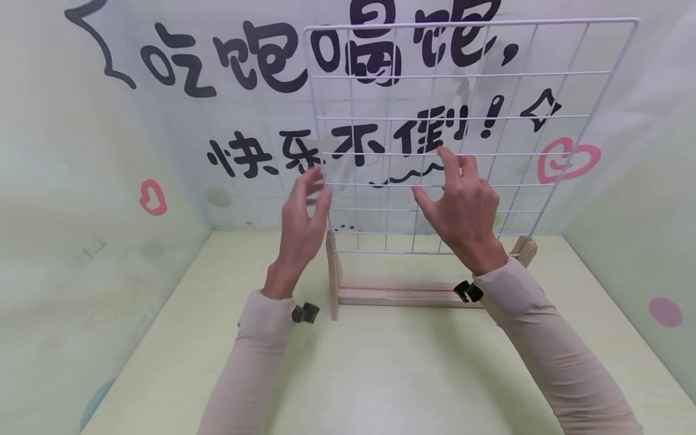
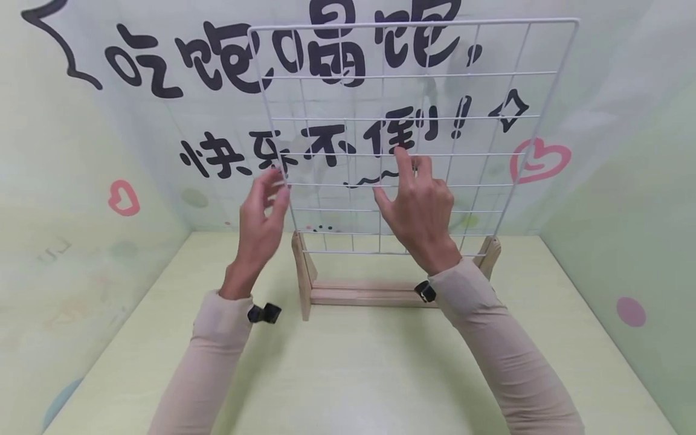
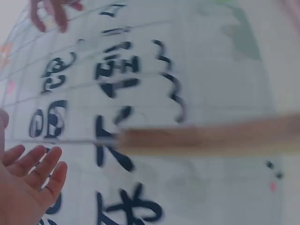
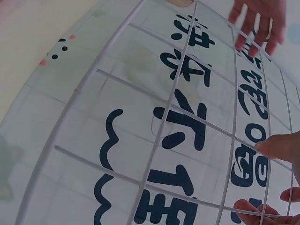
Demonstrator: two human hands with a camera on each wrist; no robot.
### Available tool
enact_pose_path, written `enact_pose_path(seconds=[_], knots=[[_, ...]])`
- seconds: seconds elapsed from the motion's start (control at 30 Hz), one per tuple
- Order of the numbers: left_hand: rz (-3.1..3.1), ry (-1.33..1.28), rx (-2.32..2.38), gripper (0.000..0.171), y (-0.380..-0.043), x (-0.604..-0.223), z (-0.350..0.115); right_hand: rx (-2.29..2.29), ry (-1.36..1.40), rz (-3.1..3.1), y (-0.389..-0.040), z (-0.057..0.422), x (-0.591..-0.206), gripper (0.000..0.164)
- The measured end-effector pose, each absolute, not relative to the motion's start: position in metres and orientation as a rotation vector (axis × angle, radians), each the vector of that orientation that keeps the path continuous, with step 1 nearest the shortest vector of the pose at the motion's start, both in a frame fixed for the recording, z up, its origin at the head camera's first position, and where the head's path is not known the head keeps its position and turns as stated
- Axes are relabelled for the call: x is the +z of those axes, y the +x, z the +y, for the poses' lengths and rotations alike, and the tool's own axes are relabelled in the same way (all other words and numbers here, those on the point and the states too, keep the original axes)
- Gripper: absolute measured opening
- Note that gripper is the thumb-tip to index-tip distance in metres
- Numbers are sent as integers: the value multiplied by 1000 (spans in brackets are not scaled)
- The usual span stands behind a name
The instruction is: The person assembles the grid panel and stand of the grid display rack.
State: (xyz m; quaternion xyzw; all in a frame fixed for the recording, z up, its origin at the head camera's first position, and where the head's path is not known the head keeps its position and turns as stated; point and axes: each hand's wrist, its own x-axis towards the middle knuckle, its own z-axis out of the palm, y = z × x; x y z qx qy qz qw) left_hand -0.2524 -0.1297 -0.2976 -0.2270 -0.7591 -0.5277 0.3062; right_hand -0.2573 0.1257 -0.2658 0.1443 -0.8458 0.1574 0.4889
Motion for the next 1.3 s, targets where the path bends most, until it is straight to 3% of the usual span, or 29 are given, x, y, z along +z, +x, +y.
enact_pose_path(seconds=[0.2,0.47,0.6,0.7,0.83,0.97,1.13,1.3], knots=[[-1901,-593,-1791,37,-267,-258,-113,382,355,-2062,-256,126,-267,66],[-1770,-541,-2001,20,-276,-256,-103,339,366,-2074,-254,133,-272,69],[-1751,-520,-1973,19,-277,-254,-99,351,451,-2121,-253,143,-270,69],[-1766,-507,-1936,23,-277,-252,-96,446,554,-2153,-251,157,-265,62],[-1778,-486,-1908,27,-277,-249,-93,613,625,-2060,-250,178,-256,41],[-1778,-462,-1905,27,-278,-247,-93,738,387,-1752,-251,200,-248,26],[-1767,-450,-1921,23,-279,-247,-93,975,-9,-1654,-250,234,-240,40],[-1744,-432,-1946,18,-280,-249,-94,1348,-29,-1777,-251,255,-244,30]])
